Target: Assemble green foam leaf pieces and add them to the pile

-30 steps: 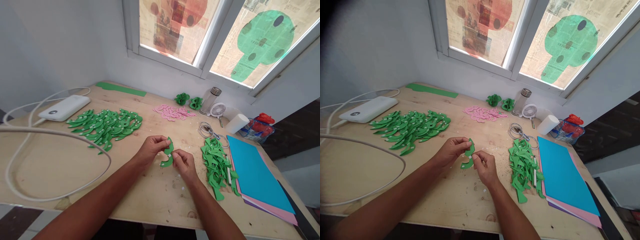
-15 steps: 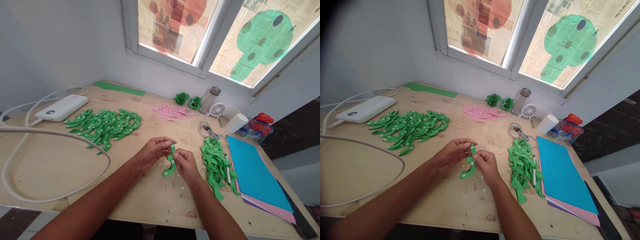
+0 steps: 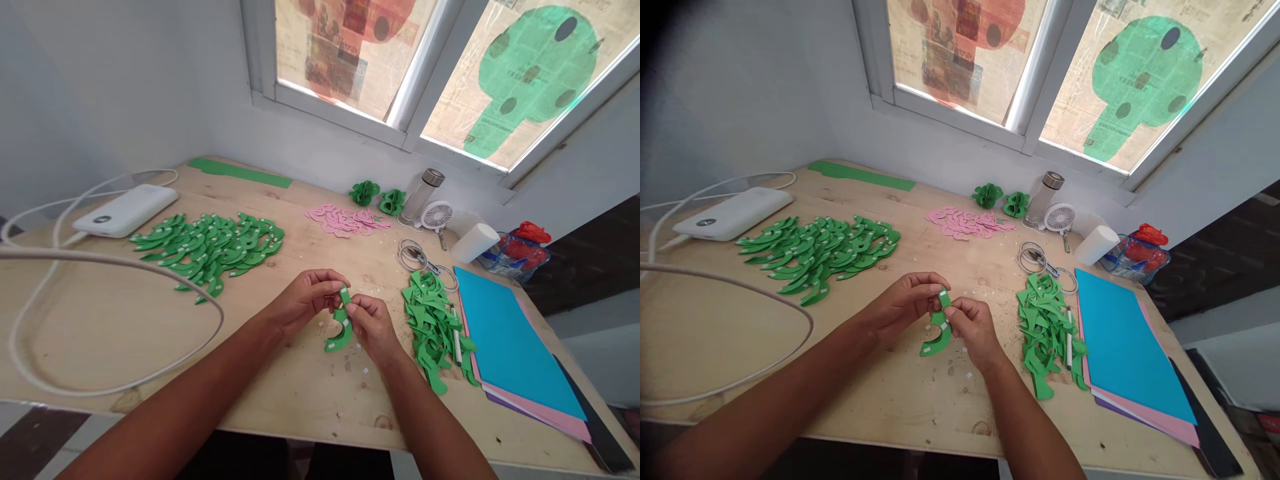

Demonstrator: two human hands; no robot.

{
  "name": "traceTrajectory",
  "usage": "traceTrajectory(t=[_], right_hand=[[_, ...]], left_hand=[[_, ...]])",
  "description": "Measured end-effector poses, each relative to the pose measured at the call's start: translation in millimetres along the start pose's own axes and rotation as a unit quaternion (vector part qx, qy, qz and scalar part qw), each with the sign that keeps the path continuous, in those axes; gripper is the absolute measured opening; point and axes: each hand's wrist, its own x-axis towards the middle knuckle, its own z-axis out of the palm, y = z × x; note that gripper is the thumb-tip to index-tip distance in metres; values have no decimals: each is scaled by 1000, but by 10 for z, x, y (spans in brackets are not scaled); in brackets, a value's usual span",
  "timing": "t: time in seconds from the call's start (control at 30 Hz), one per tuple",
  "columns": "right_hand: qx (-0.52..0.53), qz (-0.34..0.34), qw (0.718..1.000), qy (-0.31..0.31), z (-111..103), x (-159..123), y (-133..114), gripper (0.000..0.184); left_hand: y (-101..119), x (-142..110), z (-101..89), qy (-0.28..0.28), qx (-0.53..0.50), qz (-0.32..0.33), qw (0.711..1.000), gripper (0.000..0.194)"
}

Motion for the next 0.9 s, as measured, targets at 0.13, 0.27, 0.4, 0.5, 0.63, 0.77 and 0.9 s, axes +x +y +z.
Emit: traceTrajectory(t=[0.13,0.27,0.4,0.5,0.63,0.77,0.9], right_hand=[[5,-13,1000,3,1,12,10,26],[-15,-9,1000,18,4,24,9,26],[-26,-9,999,27,7,24,2,27],[-26,-14,999,32,6,21,6,26],[-52,-17,997,49,1,28,20,28],[-64,-20,996,65,-12,41,35,29],[-82,-27,993,75,-16,48,33,29]], left_hand=[[-3,-4,19,-1,21,7,1000,14],[-12,-5,27,4,42,14,999,16],[-17,-1,28,9,57,17,998,16],[-21,4,32,16,62,21,998,15],[-20,12,29,31,71,25,997,18],[-14,25,6,24,87,11,996,22],[-22,38,2,38,161,11,986,26]])
